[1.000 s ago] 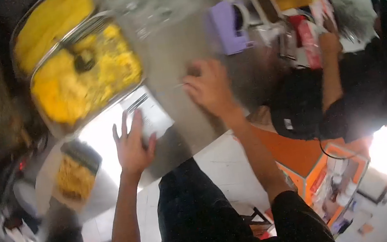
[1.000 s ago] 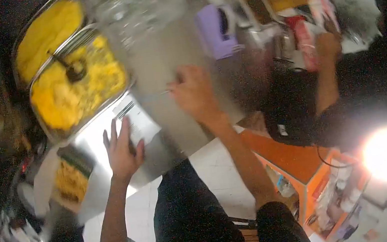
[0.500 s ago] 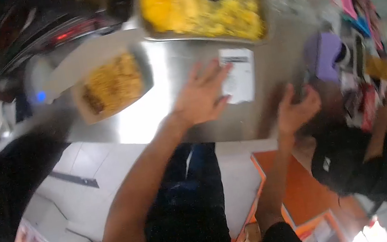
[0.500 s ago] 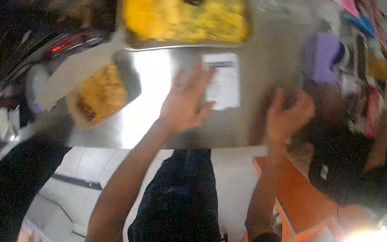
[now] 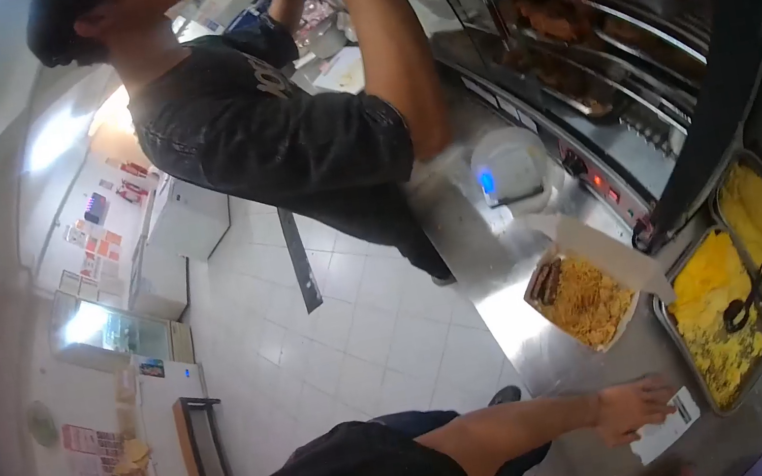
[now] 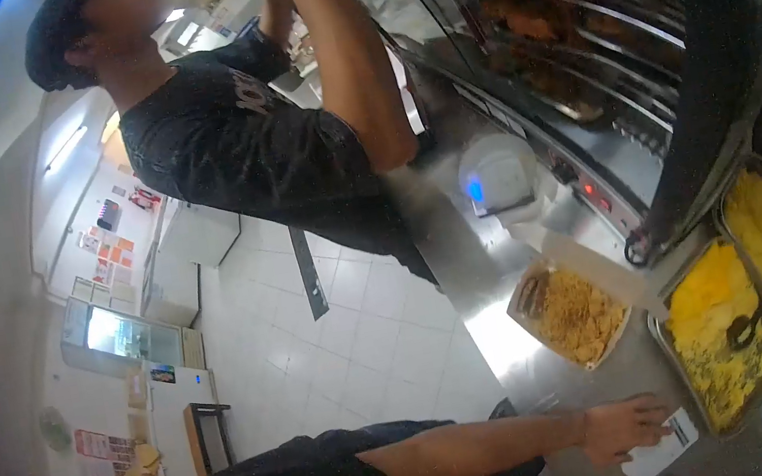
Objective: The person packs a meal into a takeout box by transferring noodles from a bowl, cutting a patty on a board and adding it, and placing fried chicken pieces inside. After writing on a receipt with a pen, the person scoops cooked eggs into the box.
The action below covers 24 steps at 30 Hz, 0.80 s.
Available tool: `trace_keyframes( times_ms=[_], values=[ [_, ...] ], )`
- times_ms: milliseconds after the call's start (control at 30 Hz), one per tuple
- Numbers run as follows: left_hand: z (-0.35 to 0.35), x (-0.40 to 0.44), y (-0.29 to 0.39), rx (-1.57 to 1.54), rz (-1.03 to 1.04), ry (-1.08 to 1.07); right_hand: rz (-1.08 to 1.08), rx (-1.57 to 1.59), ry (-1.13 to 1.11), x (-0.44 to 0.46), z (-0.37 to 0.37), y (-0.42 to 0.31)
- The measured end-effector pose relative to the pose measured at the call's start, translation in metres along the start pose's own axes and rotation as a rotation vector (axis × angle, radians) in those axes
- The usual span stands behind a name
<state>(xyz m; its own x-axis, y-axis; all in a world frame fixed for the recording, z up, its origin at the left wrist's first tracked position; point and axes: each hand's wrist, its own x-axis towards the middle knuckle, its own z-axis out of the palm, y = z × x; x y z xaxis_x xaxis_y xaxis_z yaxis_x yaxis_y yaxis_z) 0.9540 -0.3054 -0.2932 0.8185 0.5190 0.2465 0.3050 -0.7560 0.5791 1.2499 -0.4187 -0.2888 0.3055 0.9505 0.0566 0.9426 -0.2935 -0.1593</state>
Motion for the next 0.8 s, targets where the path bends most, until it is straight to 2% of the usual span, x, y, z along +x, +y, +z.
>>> trace_keyframes(
  times_ms=[67, 167, 233, 267, 300, 333, 367, 400, 433, 467, 533, 633, 800],
  values=[
    [-0.003, -0.005, -0.006, -0.013, -0.015, -0.022, 0.014, 0.131, 0.002, -0.004, 0.011, -0.017],
    [-0.007, -0.003, 0.001, -0.117, 0.018, 0.063, 0.056, 0.35, -0.03, -0.013, 0.031, -0.033],
    [-0.041, 0.002, 0.009, -0.162, -0.055, -0.006, 0.123, 0.557, -0.053, -0.021, 0.052, -0.04],
    [-0.036, 0.002, 0.008, -0.241, -0.156, 0.007, 0.161, 0.625, -0.059, -0.032, 0.064, -0.039],
    [-0.028, -0.001, 0.002, -0.167, -0.157, 0.01, 0.21, 0.669, -0.075, -0.041, 0.063, -0.053],
    [-0.015, -0.009, 0.0, -0.111, -0.143, 0.036, 0.24, 0.667, -0.095, -0.047, 0.059, -0.061],
    [-0.027, 0.001, 0.002, -0.051, -0.108, 0.029, 0.037, 0.266, 0.154, -0.041, 0.04, -0.094],
    [-0.018, 0.003, -0.003, -0.09, -0.137, -0.059, 0.368, 0.542, -0.278, -0.021, 0.002, -0.112],
    [-0.036, 0.012, 0.008, -0.045, -0.17, -0.111, 0.463, 1.043, 0.035, -0.015, 0.009, -0.128],
    [-0.033, 0.013, 0.006, -0.017, -0.138, -0.132, 0.494, 1.259, 0.005, -0.008, 0.003, -0.136],
    [-0.04, 0.017, 0.009, 0.051, -0.163, -0.223, 0.316, 1.315, 0.075, -0.002, 0.008, -0.141],
    [-0.044, 0.02, 0.005, 0.042, -0.163, -0.254, 0.24, 1.12, 0.053, -0.004, 0.019, -0.141],
    [-0.043, 0.028, 0.011, 0.055, -0.184, -0.245, 0.179, 1.121, 0.121, -0.001, 0.014, -0.134]
  ],
)
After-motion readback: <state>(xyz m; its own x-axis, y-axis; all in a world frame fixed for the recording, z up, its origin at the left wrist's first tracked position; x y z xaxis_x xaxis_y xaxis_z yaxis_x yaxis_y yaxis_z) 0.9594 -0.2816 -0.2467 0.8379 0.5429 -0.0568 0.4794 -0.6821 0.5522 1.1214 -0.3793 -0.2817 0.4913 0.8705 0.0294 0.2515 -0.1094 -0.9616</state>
